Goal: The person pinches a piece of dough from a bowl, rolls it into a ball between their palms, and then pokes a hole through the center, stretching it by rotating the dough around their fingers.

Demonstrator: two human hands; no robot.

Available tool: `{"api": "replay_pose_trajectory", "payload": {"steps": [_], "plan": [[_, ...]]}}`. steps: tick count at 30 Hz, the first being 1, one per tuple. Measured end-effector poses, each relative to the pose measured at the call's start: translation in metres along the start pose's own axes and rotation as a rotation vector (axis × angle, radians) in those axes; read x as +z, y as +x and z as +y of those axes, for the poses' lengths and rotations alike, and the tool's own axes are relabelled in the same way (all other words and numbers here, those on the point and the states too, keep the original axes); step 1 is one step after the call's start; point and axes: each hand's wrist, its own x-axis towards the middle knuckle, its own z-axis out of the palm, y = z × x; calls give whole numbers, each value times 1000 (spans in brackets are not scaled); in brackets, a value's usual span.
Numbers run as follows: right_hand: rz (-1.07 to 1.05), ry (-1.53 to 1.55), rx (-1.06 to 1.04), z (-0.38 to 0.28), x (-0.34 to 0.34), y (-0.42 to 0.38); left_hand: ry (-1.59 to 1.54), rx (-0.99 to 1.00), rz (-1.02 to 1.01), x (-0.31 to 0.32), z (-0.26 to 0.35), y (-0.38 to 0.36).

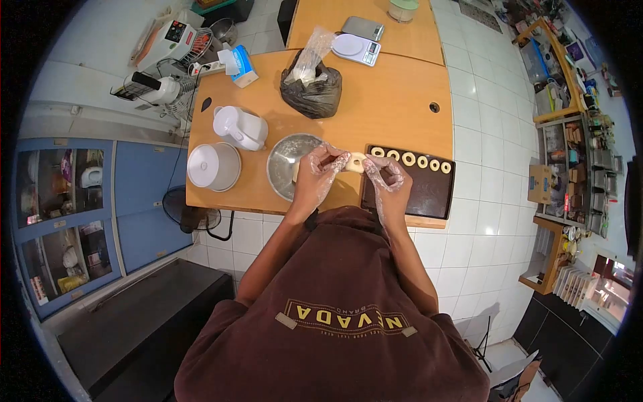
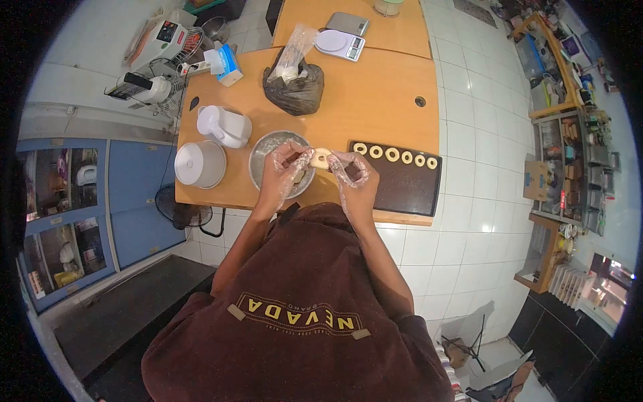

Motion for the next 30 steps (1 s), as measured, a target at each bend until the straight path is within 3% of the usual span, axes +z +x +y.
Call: {"api": "replay_pose_trajectory", "payload": {"steps": [8, 17, 20, 23, 26, 30], "plan": [[-85, -30, -44, 0, -26, -4, -65, 82, 10, 41, 4, -12], [-110, 73, 83, 2, -71, -8, 220, 39, -141, 68, 5, -16], [-134, 152, 208, -8, -83, -9, 428, 124, -182, 78, 9, -18], [-146, 98, 117, -10, -93, -10, 79, 52, -122, 94, 1, -20], [-104, 263, 156, -11, -96, -13, -7, -11, -111, 95, -14, -19], [-130, 242, 86, -8, -104, -13, 105, -72, -86, 100, -13, -20]]}}
